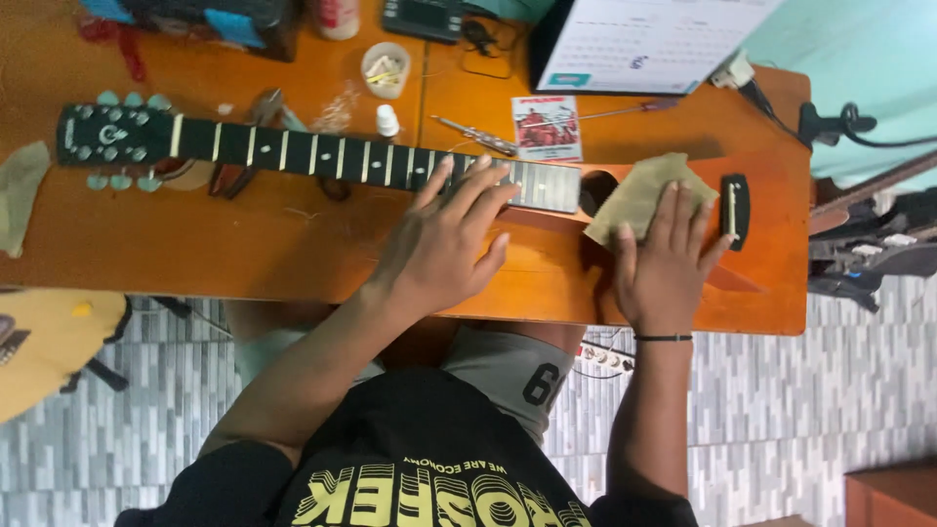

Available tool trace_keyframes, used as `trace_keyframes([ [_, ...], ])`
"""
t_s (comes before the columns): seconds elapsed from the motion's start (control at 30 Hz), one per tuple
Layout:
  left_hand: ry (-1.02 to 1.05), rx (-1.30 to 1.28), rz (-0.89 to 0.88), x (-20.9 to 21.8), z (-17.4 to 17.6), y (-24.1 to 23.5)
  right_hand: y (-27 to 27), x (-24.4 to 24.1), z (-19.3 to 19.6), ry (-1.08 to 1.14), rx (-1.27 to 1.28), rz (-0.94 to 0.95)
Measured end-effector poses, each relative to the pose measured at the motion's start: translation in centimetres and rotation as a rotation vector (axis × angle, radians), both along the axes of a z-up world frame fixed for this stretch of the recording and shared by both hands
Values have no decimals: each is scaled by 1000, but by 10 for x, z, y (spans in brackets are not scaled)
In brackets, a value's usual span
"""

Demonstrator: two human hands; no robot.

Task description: The person cleans the fretboard and headstock of a guitar neck using a cloth. They wipe the fretboard, then the body of the neck, and finally the tuning pegs on the headstock.

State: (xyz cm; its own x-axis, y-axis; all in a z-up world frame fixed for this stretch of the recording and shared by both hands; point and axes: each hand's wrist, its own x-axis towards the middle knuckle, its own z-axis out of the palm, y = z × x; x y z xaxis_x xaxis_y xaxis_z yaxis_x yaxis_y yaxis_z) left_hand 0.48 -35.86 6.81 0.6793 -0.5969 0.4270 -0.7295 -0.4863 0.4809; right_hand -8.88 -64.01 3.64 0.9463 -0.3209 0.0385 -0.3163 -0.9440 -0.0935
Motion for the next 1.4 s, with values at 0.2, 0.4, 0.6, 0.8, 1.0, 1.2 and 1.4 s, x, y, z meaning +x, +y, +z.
trace_keyframes([
  [0.2,4,101,9,29,-26,-76,43,33,-12,-216,-5,259],
  [0.4,-122,181,83,36,-26,-100,30,-2,6,-120,62,190],
  [0.6,-176,189,88,35,-27,-101,-29,-53,-12,-261,55,-29],
  [0.8,-173,209,89,34,-24,-101,-14,-25,-6,-259,71,80],
  [1.0,-114,226,83,33,-23,-101,-8,35,12,-127,109,49],
  [1.2,-138,231,78,35,-26,-99,3,0,10,-181,1,89],
  [1.4,-78,290,59,36,-24,-100,-60,-88,-47,-325,-57,-75],
])
